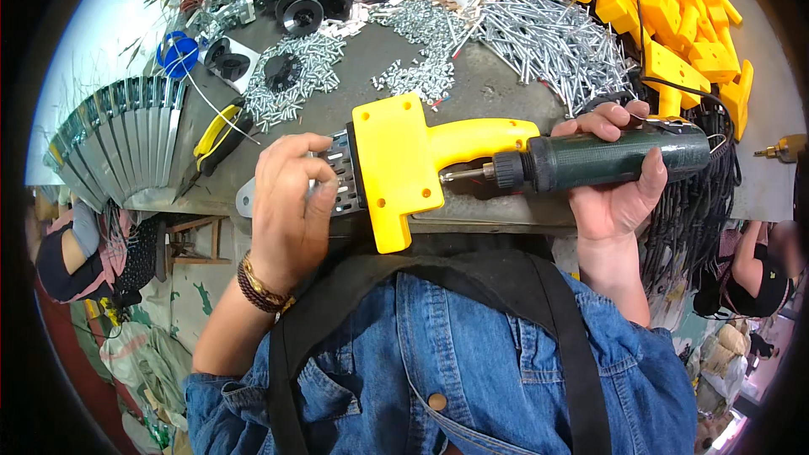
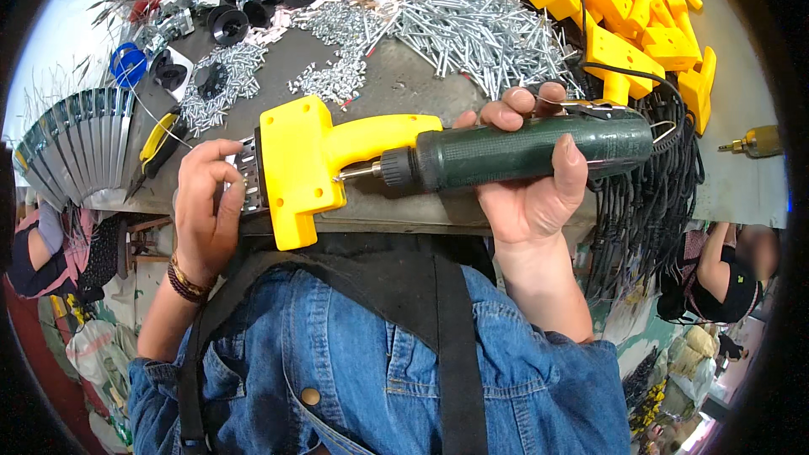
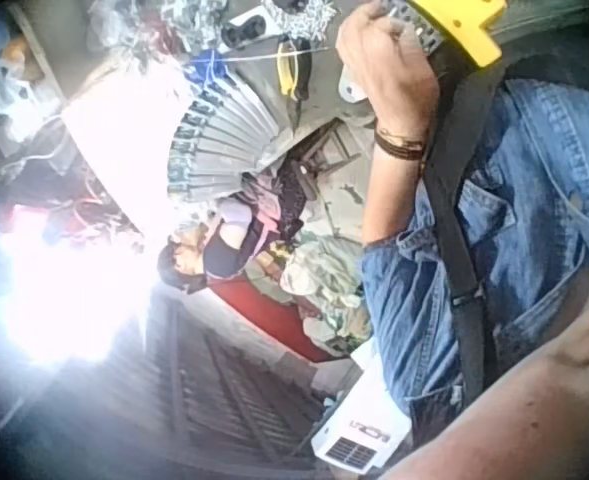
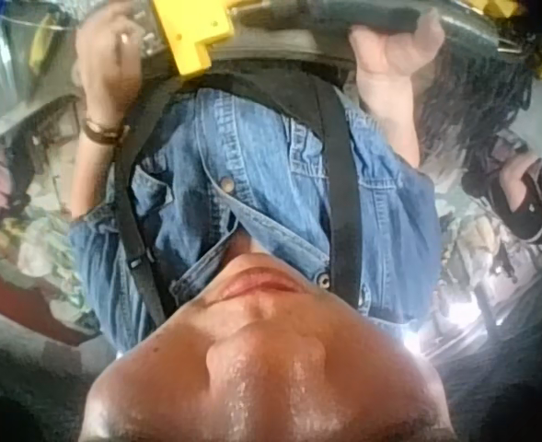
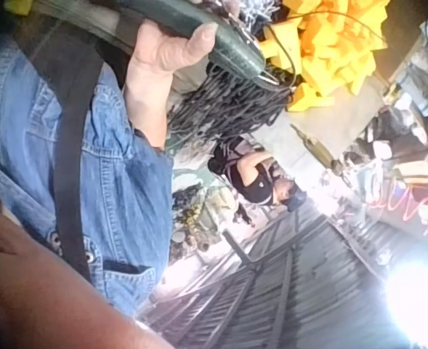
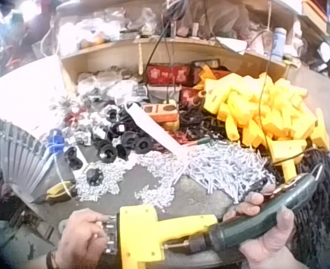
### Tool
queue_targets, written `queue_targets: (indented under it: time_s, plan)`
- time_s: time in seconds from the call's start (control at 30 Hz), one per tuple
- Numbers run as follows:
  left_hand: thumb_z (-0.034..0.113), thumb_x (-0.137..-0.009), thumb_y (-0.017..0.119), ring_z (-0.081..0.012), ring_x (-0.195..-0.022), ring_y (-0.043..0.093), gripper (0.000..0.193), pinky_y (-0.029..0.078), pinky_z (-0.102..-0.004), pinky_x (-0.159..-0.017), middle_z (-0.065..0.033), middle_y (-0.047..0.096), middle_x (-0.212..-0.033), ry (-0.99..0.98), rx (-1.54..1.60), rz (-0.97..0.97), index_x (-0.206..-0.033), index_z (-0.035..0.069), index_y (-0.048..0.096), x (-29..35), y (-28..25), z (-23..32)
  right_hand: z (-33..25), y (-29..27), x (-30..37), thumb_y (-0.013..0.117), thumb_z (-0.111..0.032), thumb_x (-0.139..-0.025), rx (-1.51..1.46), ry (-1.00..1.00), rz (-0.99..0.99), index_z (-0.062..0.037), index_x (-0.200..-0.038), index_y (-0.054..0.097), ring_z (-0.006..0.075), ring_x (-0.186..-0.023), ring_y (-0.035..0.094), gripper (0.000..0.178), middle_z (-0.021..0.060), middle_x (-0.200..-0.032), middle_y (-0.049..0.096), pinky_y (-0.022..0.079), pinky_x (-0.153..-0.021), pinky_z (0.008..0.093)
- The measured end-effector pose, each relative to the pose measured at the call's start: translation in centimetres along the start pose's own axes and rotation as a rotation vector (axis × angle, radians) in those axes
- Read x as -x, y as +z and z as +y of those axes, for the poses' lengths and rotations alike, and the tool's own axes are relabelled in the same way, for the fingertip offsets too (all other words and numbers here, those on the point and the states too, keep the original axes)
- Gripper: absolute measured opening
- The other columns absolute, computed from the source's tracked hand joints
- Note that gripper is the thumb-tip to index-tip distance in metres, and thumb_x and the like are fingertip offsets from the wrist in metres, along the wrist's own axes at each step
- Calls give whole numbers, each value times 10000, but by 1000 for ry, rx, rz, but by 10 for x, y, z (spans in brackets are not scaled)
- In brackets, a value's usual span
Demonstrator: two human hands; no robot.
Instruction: Assembling and soldering components inside a yellow plastic housing for a handheld device.
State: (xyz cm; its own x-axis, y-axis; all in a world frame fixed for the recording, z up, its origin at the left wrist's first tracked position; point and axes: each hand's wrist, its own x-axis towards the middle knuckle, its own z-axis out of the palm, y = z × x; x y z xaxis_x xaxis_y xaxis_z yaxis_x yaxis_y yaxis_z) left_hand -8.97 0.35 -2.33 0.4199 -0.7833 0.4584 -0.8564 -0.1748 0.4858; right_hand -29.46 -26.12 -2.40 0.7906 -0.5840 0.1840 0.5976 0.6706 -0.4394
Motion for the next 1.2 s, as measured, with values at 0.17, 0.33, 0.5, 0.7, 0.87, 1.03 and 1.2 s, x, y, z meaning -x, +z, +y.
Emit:
queue_targets:
  time_s: [0.17, 0.33, 0.5, 0.7, 0.87, 1.03, 1.2]
  plan:
    - [81, -885, 624, -398, -1093, 551, 69, 400, -482, -999, -181, 607, -1178, 11, -4, -19, -915, 47, 572, 6, -1, 4, -2, -1, 2, 804, -237, -790, 2, 6, -1, -201, -1208, 569, 154, -1027, 565, 482, 4, -1105, 565, 344, -1110, 506]
    - [73, -890, 613, -379, -1172, 530, 60, 379, -456, -1031, -190, 601, -1227, 9, -2, -48, -913, 42, 566, 9, -1, 2, 1, 2, 5, 811, -227, -781, -21, 12, 50, -197, -1186, 583, 155, -1027, 568, 466, 3, -1098, 564, 347, -1110, 504]
    - [59, -865, 626, -397, -1185, 528, 77, 379, -473, -1035, -199, 597, -1242, 23, -6, -36, -914, 42, 569, 12, 0, 1, 8, 2, 6, 812, -229, -782, -28, 20, 46, -194, -1189, 586, 160, -1026, 569, 467, 7, -1100, 568, 350, -1111, 497]
    - [40, -828, 635, -408, -1201, 520, 96, 372, -482, -1042, -204, 591, -1260, 45, -2, -78, -898, 47, 570, 10, -3, 3, 9, 4, 8, 812, -237, -786, -2, 16, 61, -190, -1196, 588, 162, -1024, 570, 469, 22, -1104, 580, 362, -1102, 473]
    - [54, -767, 691, -401, -1189, 528, 131, 359, -510, -1052, -164, 610, -1225, 35, 48, -83, -858, 63, 597, 8, -7, 3, 11, 3, 7, 818, -237, -779, -25, 19, 71, -186, -1188, 594, 156, -1013, 566, 469, 21, -1082, 578, 372, -1092, 461]
    - [86, -746, 736, -400, -1209, 519, 155, 332, -547, -1068, -153, 611, -1240, 26, 62, -108, -824, 78, 602, 9, -7, 2, 11, 2, 8, 826, -233, -770, -34, 11, 82, -185, -1172, 594, 150, -999, 560, 466, 19, -1077, 567, 372, -1092, 454]
    - [133, -740, 767, -394, -1234, 511, 175, 298, -592, -1079, -124, 612, -1263, 29, 25, -100, -811, 93, 612, 13, -5, -1, 13, 2, 8, 830, -236, -765, -40, 12, 72, -183, -1163, 597, 150, -997, 557, 464, 20, -1077, 561, 373, -1091, 449]
